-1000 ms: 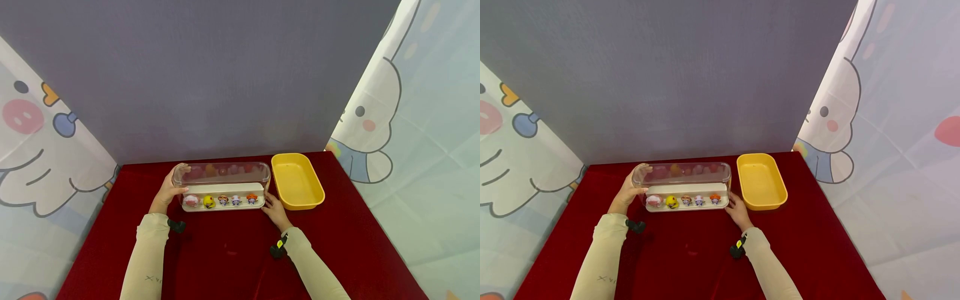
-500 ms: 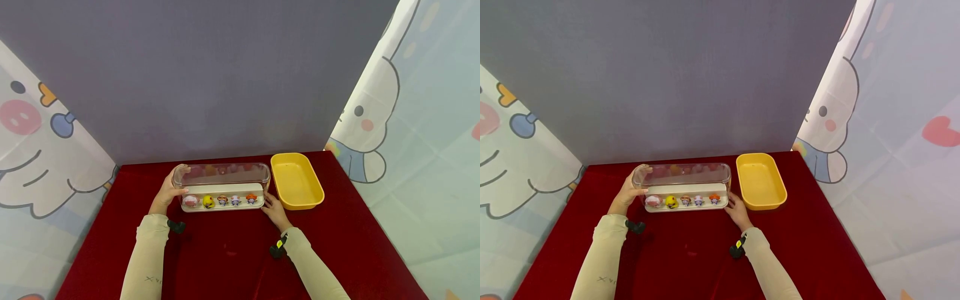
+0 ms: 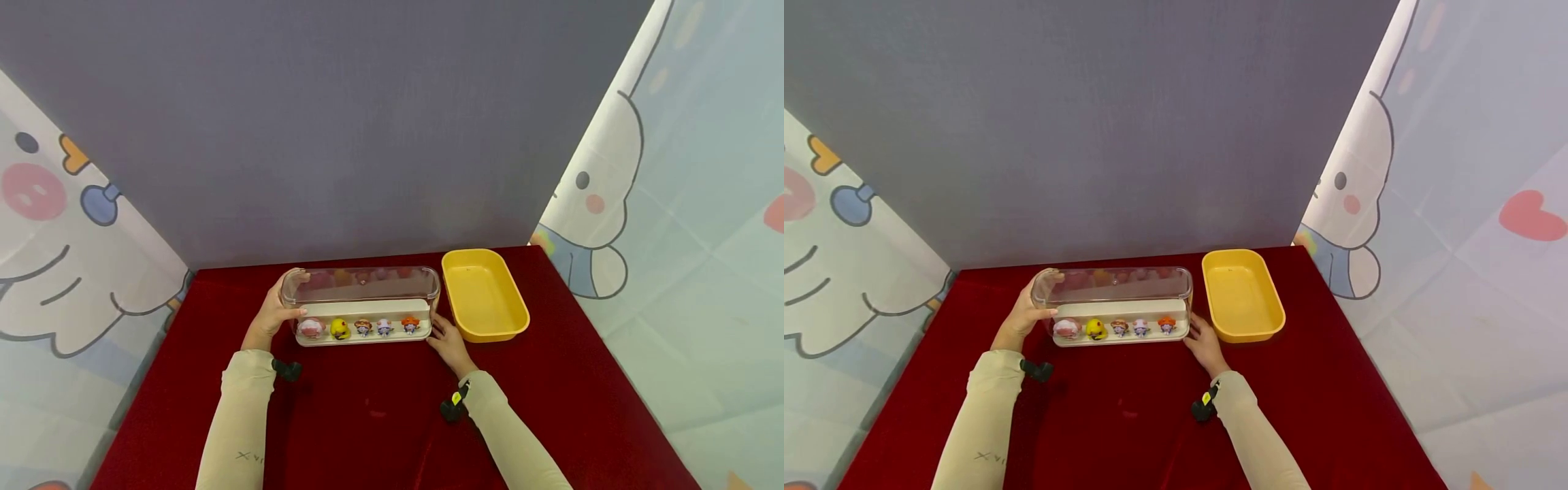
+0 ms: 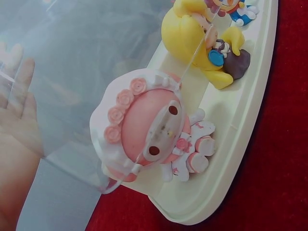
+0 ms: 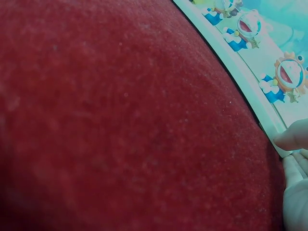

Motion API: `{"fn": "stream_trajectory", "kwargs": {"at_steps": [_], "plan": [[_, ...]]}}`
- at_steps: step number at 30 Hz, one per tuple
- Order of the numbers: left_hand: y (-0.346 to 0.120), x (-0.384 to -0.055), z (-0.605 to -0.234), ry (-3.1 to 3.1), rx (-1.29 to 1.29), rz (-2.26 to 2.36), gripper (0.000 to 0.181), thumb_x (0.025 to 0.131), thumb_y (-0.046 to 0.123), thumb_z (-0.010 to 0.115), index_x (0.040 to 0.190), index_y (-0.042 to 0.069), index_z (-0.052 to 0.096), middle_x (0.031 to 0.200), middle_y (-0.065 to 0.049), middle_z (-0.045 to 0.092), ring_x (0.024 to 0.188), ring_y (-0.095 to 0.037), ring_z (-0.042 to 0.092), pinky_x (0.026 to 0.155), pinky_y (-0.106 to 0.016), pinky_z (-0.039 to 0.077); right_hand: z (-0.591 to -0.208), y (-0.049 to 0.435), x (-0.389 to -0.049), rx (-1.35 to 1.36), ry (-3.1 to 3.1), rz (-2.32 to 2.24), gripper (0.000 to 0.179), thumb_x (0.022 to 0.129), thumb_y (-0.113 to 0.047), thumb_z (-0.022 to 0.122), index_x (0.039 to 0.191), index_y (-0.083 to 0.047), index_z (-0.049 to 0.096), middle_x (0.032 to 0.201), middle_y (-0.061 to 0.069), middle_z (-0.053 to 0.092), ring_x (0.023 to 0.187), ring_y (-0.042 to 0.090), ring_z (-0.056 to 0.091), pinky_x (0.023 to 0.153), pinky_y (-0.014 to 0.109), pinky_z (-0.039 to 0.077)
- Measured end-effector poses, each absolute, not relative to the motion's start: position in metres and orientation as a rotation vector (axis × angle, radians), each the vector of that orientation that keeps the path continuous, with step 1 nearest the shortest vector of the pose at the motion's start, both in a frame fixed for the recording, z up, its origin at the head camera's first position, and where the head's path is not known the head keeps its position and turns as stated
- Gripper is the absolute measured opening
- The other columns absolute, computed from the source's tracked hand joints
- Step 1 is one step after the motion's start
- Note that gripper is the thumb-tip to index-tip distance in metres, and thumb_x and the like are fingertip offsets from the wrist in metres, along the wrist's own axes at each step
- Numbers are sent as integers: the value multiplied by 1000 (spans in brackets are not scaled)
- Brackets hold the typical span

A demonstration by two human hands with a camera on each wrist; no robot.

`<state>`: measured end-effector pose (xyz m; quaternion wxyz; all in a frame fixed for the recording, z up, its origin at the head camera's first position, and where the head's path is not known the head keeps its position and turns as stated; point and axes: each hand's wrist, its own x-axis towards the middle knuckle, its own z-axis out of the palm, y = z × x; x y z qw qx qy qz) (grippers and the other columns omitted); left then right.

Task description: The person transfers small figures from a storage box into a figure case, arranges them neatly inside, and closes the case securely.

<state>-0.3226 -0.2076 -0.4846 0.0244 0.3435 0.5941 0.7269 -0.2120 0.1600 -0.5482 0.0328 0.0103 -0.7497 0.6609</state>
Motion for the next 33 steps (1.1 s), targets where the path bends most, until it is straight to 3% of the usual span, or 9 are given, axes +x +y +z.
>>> {"fn": "stream_trajectory", "kwargs": {"at_steps": [2, 7, 10, 13, 21, 27, 33], "plan": [[-208, -322, -484, 1837, 1067, 2248, 79, 58, -36, 52, 130, -23, 24, 127, -25, 50, 119, -14, 48, 92, -14, 46, -546, 160, -211, 24, -2313, 2039, 60, 79, 24, 50, 135, 21, 31, 140, 39, 31, 131, 49, 31, 108, 56, 32], [-208, -323, -483, 1837, 1048, 2252, 78, 58, -37, 51, 130, -24, 23, 125, -6, 57, 118, -13, 48, 90, -15, 48, -545, 160, -211, 28, -2311, 2045, 60, 79, 24, 49, 136, 20, 31, 141, 38, 30, 130, 50, 30, 108, 56, 32], [-208, -323, -482, 1843, 1035, 2249, 77, 58, -37, 49, 130, -24, 23, 123, -1, 58, 118, -12, 49, 88, -17, 49, -547, 160, -212, 26, -2315, 2042, 60, 79, 24, 50, 136, 20, 31, 142, 37, 30, 130, 50, 31, 108, 56, 33], [-207, -321, -480, 1842, 1038, 2258, 77, 58, -37, 50, 129, -25, 23, 124, -7, 57, 118, -13, 49, 88, -17, 50, -547, 161, -212, 26, -2317, 2043, 60, 79, 24, 50, 136, 20, 31, 141, 38, 30, 130, 50, 31, 108, 56, 33], [-207, -318, -478, 1827, 1061, 2276, 76, 58, -36, 49, 128, -25, 22, 124, -4, 57, 120, -15, 47, 104, -21, 38, -545, 161, -211, 44, -2296, 2027, 60, 78, 24, 52, 135, 20, 34, 139, 38, 34, 128, 50, 33, 106, 56, 35], [-209, -316, -479, 1826, 1062, 2281, 77, 58, -34, 52, 129, -25, 22, 125, -10, 55, 120, -16, 47, 105, -21, 37, -545, 160, -210, 12, -2324, 2020, 60, 79, 24, 51, 136, 19, 33, 140, 37, 34, 129, 50, 33, 107, 56, 34], [-209, -315, -479, 1855, 1044, 2276, 78, 58, -34, 52, 130, -25, 22, 126, -11, 55, 120, -14, 47, 104, -18, 37, -573, 167, -219, 63, -2294, 1998, 61, 80, 17, 54, 138, 12, 36, 141, 32, 36, 129, 46, 36, 107, 53, 36]]}}
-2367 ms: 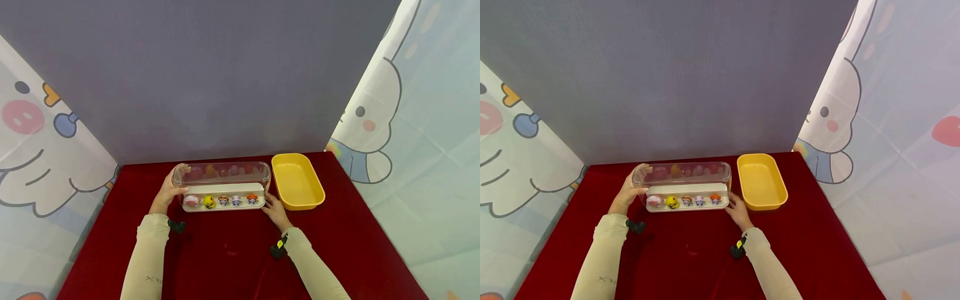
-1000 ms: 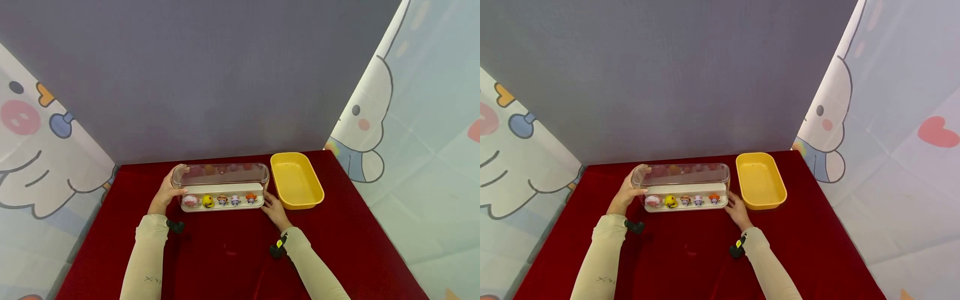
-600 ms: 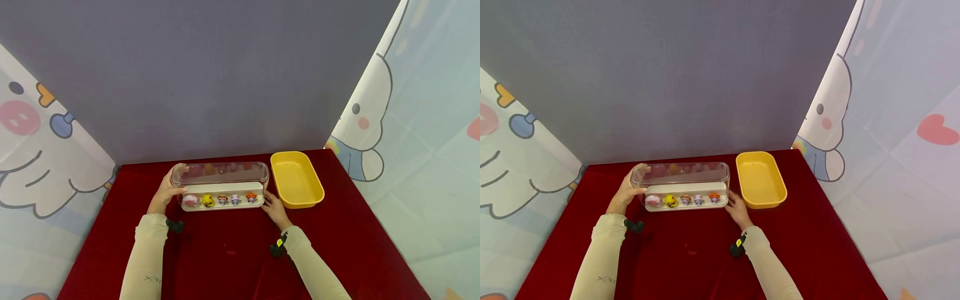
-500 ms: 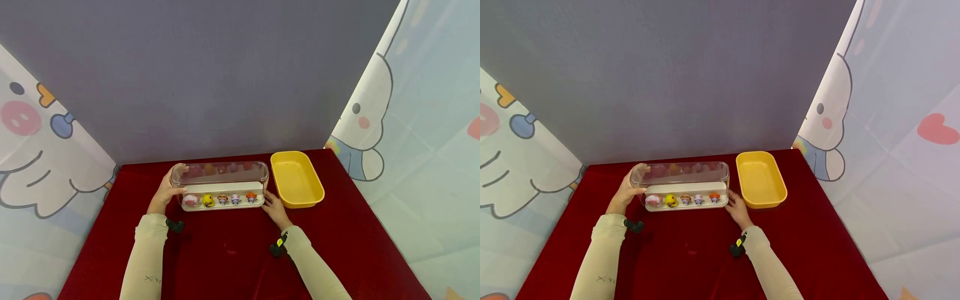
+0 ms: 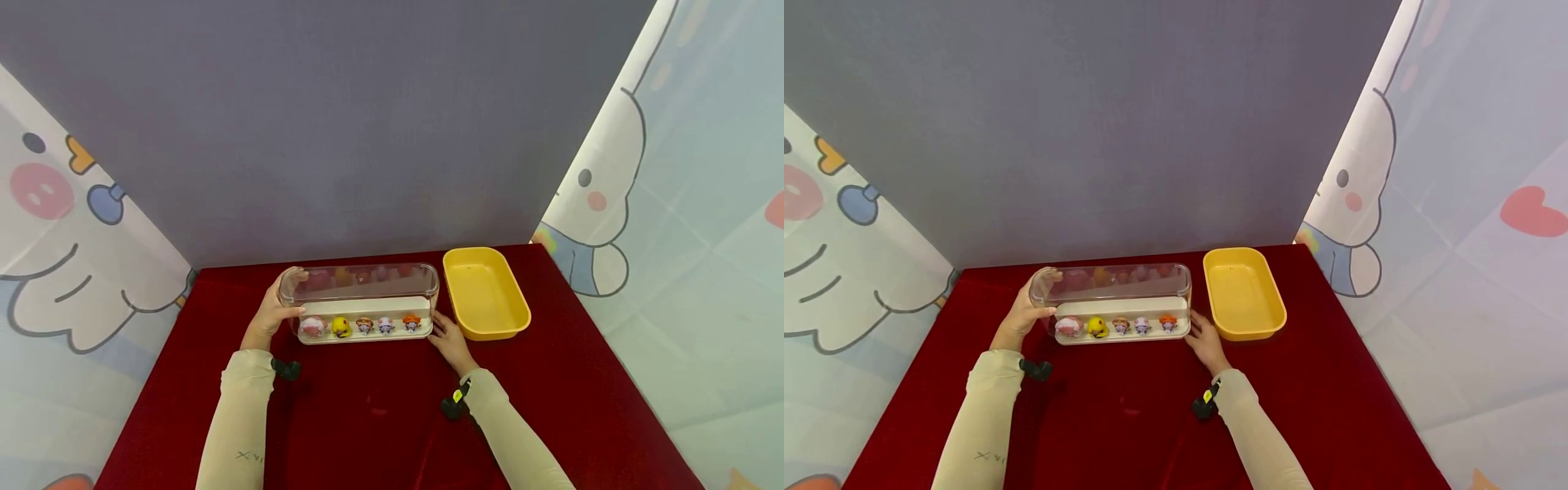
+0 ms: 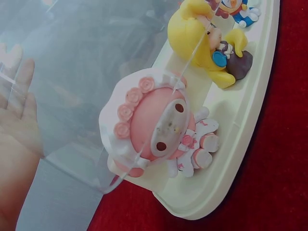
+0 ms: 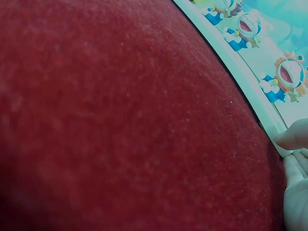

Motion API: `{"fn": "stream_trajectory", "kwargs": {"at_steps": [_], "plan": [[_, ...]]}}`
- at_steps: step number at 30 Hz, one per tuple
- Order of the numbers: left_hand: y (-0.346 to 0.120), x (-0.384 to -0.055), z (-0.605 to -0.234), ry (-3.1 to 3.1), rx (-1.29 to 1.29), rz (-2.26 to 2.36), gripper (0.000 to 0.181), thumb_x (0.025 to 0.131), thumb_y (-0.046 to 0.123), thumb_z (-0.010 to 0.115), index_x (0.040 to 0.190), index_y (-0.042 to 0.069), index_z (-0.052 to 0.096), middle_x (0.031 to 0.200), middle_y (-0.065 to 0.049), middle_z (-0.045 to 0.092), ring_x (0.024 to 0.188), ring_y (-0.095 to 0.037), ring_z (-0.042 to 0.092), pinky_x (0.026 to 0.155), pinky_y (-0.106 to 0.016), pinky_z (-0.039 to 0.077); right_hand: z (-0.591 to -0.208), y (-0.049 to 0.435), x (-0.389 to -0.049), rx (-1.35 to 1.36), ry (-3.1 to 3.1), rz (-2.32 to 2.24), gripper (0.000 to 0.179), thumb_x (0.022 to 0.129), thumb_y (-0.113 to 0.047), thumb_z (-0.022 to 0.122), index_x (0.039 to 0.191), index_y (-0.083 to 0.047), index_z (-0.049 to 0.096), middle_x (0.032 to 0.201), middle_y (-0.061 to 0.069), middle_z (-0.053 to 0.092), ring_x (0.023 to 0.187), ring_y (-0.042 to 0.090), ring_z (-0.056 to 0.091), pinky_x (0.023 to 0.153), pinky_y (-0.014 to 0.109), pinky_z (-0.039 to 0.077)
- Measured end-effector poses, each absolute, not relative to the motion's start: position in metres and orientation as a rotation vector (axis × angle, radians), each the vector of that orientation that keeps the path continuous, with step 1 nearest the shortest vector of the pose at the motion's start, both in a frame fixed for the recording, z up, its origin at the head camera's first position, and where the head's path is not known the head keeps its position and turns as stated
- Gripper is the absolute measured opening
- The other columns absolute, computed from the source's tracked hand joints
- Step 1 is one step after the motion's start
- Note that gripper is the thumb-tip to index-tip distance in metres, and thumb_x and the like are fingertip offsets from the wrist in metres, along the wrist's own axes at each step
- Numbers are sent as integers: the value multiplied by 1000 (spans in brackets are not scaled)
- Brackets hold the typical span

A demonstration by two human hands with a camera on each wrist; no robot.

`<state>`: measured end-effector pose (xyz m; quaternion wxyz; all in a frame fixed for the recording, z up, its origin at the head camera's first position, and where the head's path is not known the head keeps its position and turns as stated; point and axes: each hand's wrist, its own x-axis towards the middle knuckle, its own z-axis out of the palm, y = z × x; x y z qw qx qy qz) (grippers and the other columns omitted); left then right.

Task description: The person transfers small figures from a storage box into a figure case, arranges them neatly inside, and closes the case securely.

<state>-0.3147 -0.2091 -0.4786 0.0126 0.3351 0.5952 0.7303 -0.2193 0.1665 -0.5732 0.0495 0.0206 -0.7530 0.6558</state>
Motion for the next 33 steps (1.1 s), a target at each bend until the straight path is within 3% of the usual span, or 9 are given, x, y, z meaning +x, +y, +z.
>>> {"fn": "stream_trajectory", "kwargs": {"at_steps": [2, 8, 14, 17, 23, 26, 33], "plan": [[-209, -315, -479, 1861, 1037, 2271, 78, 58, -34, 53, 130, -23, 24, 126, -13, 54, 120, -13, 47, 100, -17, 41, -590, 173, -225, 169, -2239, 2004, 61, 82, 11, 58, 140, 6, 38, 142, 27, 39, 129, 40, 40, 106, 47, 40], [-210, -316, -481, 1863, 1005, 2262, 78, 58, -35, 53, 131, -20, 28, 127, -13, 54, 119, -12, 48, 86, -19, 52, -592, 173, -226, 167, -2242, 1994, 61, 82, 11, 57, 139, 7, 39, 141, 27, 40, 129, 41, 39, 106, 48, 40], [-209, -315, -480, 1889, 989, 2241, 77, 58, -35, 49, 130, -18, 30, 123, 5, 58, 118, -11, 48, 91, -14, 47, -556, 162, -215, 10, -2351, 1981, 59, 80, 23, 52, 136, 18, 34, 139, 36, 35, 127, 50, 36, 106, 56, 35], [-209, -316, -480, 1884, 989, 2244, 77, 58, -36, 50, 130, -17, 32, 123, 4, 58, 118, -11, 48, 92, -15, 47, -545, 160, -211, 3, -2358, 1996, 59, 80, 23, 51, 136, 19, 33, 140, 37, 34, 127, 50, 36, 107, 55, 35], [-209, -316, -481, 1846, 1022, 2249, 78, 60, -34, 53, 132, -16, 32, 127, -13, 53, 119, -12, 47, 92, -17, 47, -543, 160, -209, 17, -2353, 2011, 58, 81, 23, 50, 136, 20, 32, 140, 37, 33, 127, 50, 35, 107, 56, 34], [-208, -316, -481, 1855, 1013, 2241, 79, 59, -33, 55, 132, -18, 29, 127, -15, 52, 118, -12, 48, 95, -20, 45, -544, 160, -208, 41, -2332, 2021, 58, 80, 23, 49, 135, 21, 31, 139, 39, 33, 127, 52, 35, 107, 57, 33], [-205, -314, -476, 1930, 969, 2194, 80, 59, -33, 56, 131, -22, 24, 122, 2, 57, 117, -15, 47, 101, -19, 39, -546, 161, -209, 33, -2316, 2037, 58, 81, 23, 48, 136, 20, 31, 139, 39, 32, 127, 51, 35, 108, 56, 32]]}}
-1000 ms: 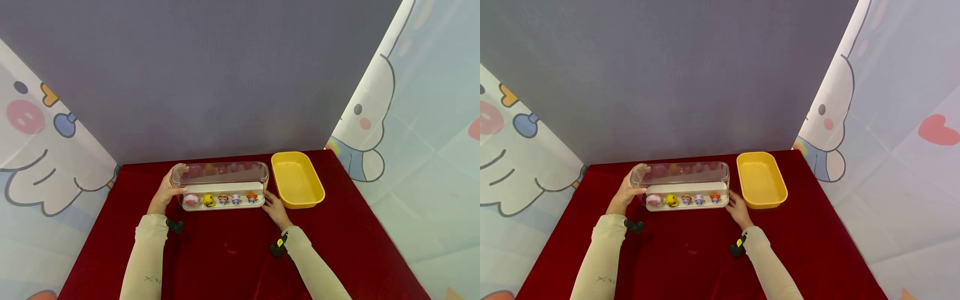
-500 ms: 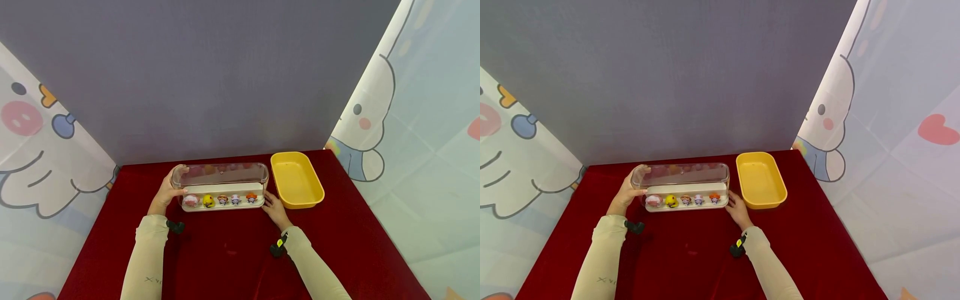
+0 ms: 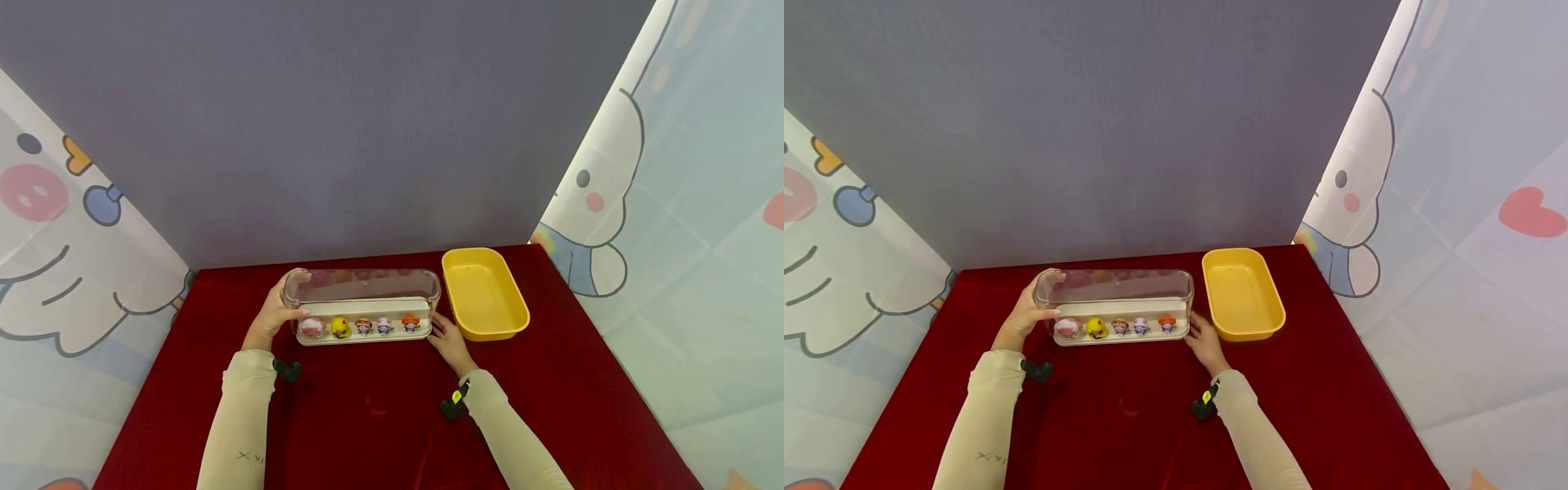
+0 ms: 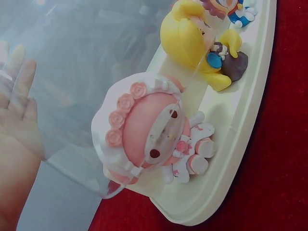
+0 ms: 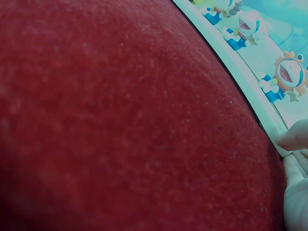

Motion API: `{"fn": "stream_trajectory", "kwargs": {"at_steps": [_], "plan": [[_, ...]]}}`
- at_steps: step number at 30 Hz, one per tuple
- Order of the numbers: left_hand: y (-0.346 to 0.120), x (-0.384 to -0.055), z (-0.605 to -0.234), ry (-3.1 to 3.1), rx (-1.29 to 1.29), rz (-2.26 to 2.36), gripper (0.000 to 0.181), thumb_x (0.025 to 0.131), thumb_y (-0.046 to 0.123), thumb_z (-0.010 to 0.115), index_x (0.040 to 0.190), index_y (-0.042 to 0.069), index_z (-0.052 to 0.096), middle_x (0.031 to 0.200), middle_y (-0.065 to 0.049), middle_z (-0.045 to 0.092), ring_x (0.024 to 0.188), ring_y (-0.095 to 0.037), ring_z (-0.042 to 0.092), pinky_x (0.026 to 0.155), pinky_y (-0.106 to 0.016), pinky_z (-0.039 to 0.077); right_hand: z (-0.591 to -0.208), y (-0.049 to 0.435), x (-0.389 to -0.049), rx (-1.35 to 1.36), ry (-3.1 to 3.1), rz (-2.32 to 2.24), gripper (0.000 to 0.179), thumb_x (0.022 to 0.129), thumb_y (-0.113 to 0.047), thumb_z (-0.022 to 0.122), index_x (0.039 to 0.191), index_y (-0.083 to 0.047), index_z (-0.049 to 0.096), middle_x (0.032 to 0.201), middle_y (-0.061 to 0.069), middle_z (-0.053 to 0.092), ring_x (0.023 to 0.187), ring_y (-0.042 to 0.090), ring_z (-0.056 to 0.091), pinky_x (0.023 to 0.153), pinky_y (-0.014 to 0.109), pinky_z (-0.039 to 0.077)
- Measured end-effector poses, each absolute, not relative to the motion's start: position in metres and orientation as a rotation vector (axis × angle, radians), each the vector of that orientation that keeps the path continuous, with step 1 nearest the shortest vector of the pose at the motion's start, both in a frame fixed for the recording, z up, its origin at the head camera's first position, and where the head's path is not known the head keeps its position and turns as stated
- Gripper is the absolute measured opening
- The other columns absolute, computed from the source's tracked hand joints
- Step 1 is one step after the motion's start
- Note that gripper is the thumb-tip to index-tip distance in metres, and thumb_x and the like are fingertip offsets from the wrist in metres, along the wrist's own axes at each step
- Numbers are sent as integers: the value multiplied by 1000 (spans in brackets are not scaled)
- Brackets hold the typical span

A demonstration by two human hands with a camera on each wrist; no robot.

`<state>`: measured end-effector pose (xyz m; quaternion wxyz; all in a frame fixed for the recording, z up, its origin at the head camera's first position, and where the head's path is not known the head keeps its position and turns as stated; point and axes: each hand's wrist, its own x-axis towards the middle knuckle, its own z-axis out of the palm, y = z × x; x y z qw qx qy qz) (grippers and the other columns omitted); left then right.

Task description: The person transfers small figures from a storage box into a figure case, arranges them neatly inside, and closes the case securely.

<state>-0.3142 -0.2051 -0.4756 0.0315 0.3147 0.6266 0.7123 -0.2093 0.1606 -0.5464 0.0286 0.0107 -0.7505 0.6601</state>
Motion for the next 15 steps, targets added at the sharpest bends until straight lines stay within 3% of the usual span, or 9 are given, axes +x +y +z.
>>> {"fn": "stream_trajectory", "kwargs": {"at_steps": [4, 8, 15], "plan": [[-203, -313, -473, 1951, 963, 2173, 81, 59, -33, 57, 131, -22, 24, 120, 7, 58, 116, -14, 47, 102, -18, 38, -546, 160, -209, 15, -2321, 2042, 57, 81, 22, 49, 136, 20, 31, 140, 39, 32, 128, 50, 34, 109, 55, 32], [-202, -314, -472, 1956, 966, 2170, 81, 59, -33, 59, 131, -21, 25, 122, -1, 57, 115, -9, 48, 100, -17, 41, -544, 160, -209, 13, -2327, 2040, 57, 81, 22, 48, 135, 21, 30, 139, 39, 32, 128, 51, 34, 109, 56, 32], [-204, -323, -483, 1972, 973, 2155, 80, 60, -29, 63, 132, -17, 30, 122, 0, 56, 116, -10, 48, 99, -15, 41, -543, 161, -208, 11, -2319, 2061, 57, 82, 22, 47, 136, 21, 30, 140, 39, 31, 129, 51, 32, 109, 56, 31]]}}
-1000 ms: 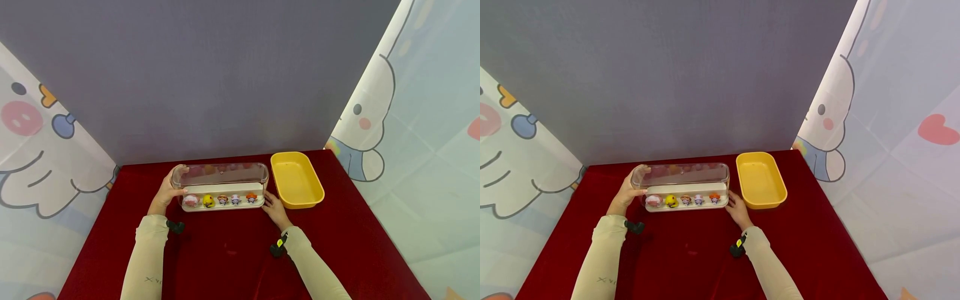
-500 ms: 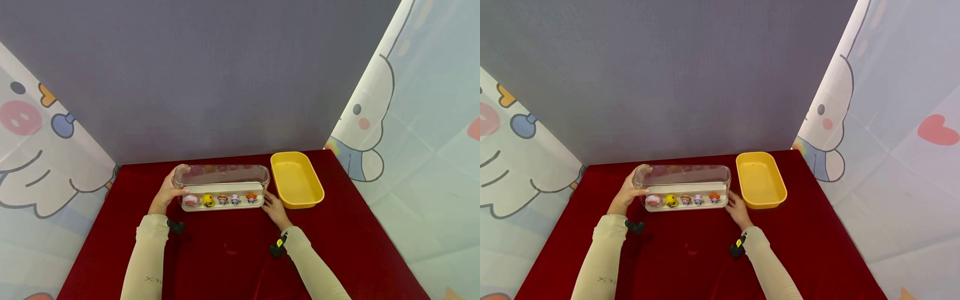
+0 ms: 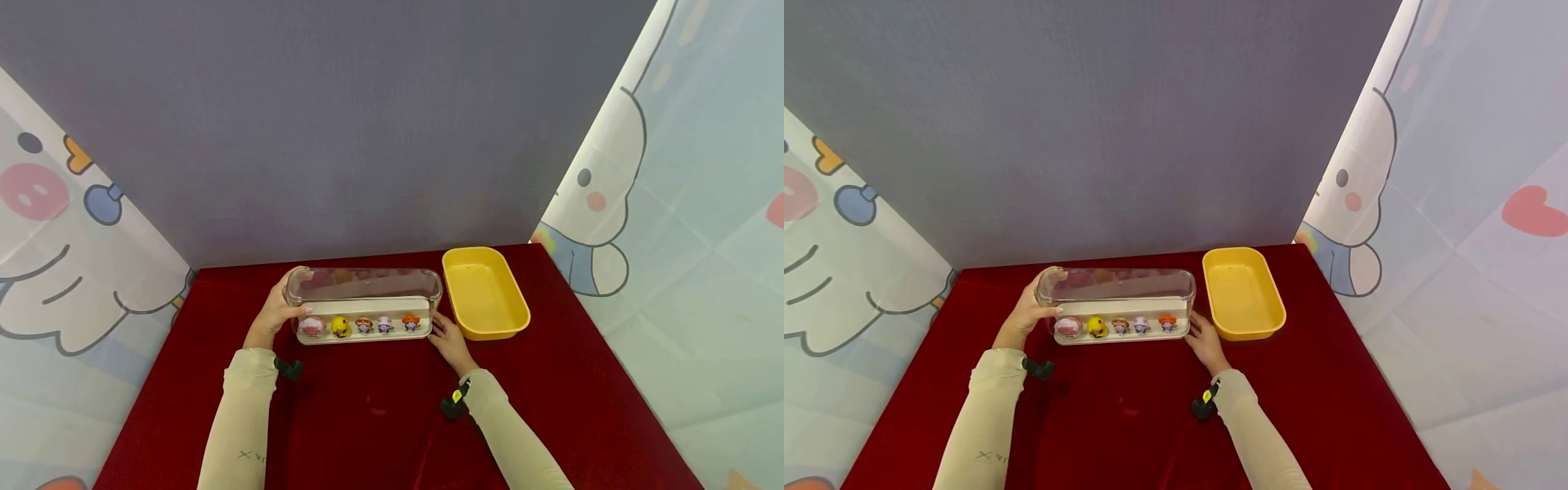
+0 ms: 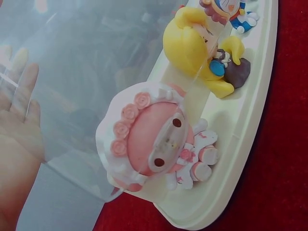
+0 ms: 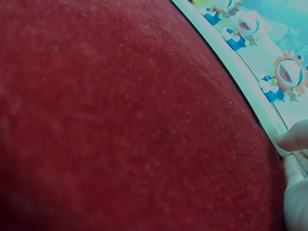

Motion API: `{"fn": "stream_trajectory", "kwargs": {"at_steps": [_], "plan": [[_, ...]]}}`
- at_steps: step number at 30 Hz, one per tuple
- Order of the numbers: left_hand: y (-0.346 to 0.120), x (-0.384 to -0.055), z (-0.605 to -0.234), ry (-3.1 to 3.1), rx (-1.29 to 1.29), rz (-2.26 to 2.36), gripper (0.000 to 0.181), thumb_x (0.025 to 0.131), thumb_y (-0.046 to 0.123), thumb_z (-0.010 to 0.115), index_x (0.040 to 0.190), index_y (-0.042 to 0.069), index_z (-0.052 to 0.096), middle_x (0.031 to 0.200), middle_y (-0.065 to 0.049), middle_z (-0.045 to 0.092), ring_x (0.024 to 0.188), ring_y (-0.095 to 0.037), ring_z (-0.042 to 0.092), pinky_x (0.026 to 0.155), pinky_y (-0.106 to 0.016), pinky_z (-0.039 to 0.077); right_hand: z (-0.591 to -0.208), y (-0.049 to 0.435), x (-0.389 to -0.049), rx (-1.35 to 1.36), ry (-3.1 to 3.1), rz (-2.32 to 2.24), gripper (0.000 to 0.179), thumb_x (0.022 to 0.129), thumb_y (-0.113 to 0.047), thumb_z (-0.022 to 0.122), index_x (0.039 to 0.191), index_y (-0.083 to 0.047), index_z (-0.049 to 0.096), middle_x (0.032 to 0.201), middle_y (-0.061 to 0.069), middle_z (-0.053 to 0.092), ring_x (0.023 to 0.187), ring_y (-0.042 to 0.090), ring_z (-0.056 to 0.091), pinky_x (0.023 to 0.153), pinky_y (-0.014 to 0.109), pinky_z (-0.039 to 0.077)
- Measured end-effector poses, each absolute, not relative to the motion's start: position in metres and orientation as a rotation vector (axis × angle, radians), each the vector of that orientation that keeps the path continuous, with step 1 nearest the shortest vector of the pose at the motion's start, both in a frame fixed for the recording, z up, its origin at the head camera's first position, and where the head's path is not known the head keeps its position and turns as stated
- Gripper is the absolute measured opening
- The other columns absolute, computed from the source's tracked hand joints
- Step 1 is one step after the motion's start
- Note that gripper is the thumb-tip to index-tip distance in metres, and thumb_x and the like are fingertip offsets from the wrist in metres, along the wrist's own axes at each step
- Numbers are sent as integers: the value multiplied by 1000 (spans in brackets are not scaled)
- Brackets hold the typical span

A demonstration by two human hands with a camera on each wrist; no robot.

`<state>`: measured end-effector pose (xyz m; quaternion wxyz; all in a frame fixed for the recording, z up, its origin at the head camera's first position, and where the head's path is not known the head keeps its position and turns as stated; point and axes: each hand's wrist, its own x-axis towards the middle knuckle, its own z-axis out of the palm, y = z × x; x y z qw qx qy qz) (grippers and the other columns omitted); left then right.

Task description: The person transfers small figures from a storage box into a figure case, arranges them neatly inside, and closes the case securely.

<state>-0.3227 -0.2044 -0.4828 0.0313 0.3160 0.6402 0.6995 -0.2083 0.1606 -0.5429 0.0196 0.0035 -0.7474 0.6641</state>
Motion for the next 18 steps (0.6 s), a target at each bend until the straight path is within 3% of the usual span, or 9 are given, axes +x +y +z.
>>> {"fn": "stream_trajectory", "kwargs": {"at_steps": [7, 18], "plan": [[-203, -313, -475, 1956, 965, 2163, 80, 60, -29, 63, 133, -14, 33, 125, -7, 53, 116, -16, 47, 97, -17, 45, -544, 160, -208, -3, -2341, 2033, 56, 83, 21, 48, 136, 20, 30, 140, 38, 31, 129, 50, 33, 109, 55, 31], [-204, -313, -480, 1909, 956, 2196, 81, 60, -31, 61, 134, -10, 35, 124, 2, 55, 112, -8, 51, 93, -15, 48, -544, 160, -208, 26, -2321, 2042, 57, 82, 22, 47, 136, 20, 30, 141, 38, 31, 129, 50, 33, 109, 55, 31]]}}
